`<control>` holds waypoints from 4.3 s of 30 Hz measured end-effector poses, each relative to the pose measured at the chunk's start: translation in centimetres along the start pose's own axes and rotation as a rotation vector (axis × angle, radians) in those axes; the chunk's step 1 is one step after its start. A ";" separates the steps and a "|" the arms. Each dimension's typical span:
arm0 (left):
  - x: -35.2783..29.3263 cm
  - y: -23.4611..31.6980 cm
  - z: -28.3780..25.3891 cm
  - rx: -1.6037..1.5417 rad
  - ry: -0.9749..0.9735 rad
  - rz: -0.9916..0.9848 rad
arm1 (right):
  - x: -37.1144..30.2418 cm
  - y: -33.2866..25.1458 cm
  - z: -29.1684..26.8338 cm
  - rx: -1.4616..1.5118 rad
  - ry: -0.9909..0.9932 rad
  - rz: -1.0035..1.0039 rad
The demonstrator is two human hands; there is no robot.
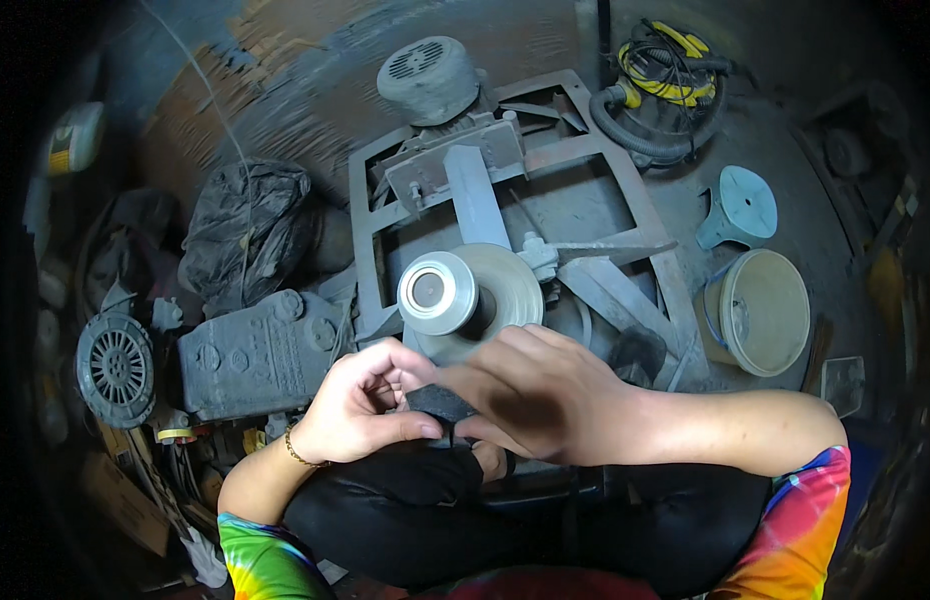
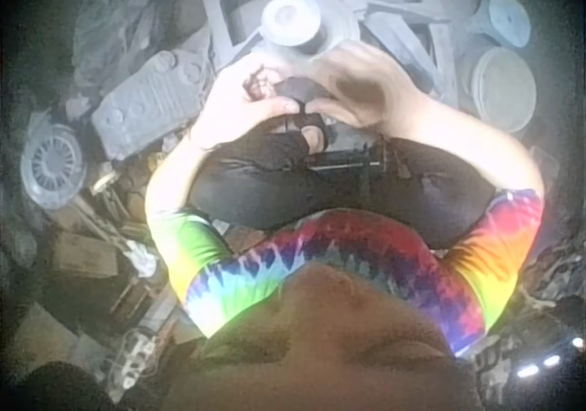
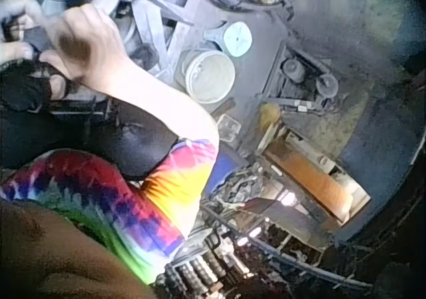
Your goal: The person cleans and sands a small circular part using sandpaper, then wraps yellow tape around the exterior edge of the part.
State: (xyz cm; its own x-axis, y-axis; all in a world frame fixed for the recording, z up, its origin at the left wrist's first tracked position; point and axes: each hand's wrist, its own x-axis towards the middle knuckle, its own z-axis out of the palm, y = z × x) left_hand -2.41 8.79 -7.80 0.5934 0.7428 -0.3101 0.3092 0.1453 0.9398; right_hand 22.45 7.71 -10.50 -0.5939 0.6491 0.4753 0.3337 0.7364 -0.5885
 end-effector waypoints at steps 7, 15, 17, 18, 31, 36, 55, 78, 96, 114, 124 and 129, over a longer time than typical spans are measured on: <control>0.3 0.5 -0.2 0.070 0.044 0.288 | -0.5 0.3 0.3 -0.013 0.015 -0.012; 0.9 1.2 0.3 0.654 0.260 0.541 | -0.4 1.0 0.9 0.198 0.150 0.099; 1.0 0.9 0.4 0.604 0.299 0.480 | -0.3 1.2 1.0 0.201 0.177 0.147; 1.0 0.7 0.5 0.603 0.300 0.475 | -0.1 1.4 1.0 0.207 0.203 0.192; 2.2 0.0 1.0 0.644 0.511 0.324 | 0.7 2.5 1.8 0.116 0.326 0.291; 2.3 0.1 0.8 0.635 0.516 0.317 | 0.8 2.7 2.0 0.100 0.333 0.290; 2.4 -0.3 0.5 0.615 0.504 0.295 | 0.9 3.1 2.2 0.086 0.329 0.284; 2.5 0.0 0.1 0.573 0.486 0.241 | 1.0 2.8 2.1 0.114 0.291 0.346; 2.8 0.2 -0.2 0.530 0.443 0.319 | 1.2 2.5 1.7 0.109 0.270 0.361; 3.8 0.9 0.0 0.719 0.530 0.571 | 0.6 2.8 1.8 0.195 0.249 0.252; 3.5 1.8 -2.3 0.720 0.251 0.563 | 0.8 2.4 1.0 0.461 0.230 0.474; 4.2 1.2 -2.2 0.704 0.250 0.586 | 1.0 2.1 0.5 0.440 0.201 0.535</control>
State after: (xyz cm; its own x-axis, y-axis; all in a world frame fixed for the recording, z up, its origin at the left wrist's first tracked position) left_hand -1.20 13.54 -7.66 0.6451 0.7029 0.2997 0.4385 -0.6617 0.6081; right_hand 22.21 9.85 -11.61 -0.2714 0.9530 0.1344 0.1904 0.1900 -0.9631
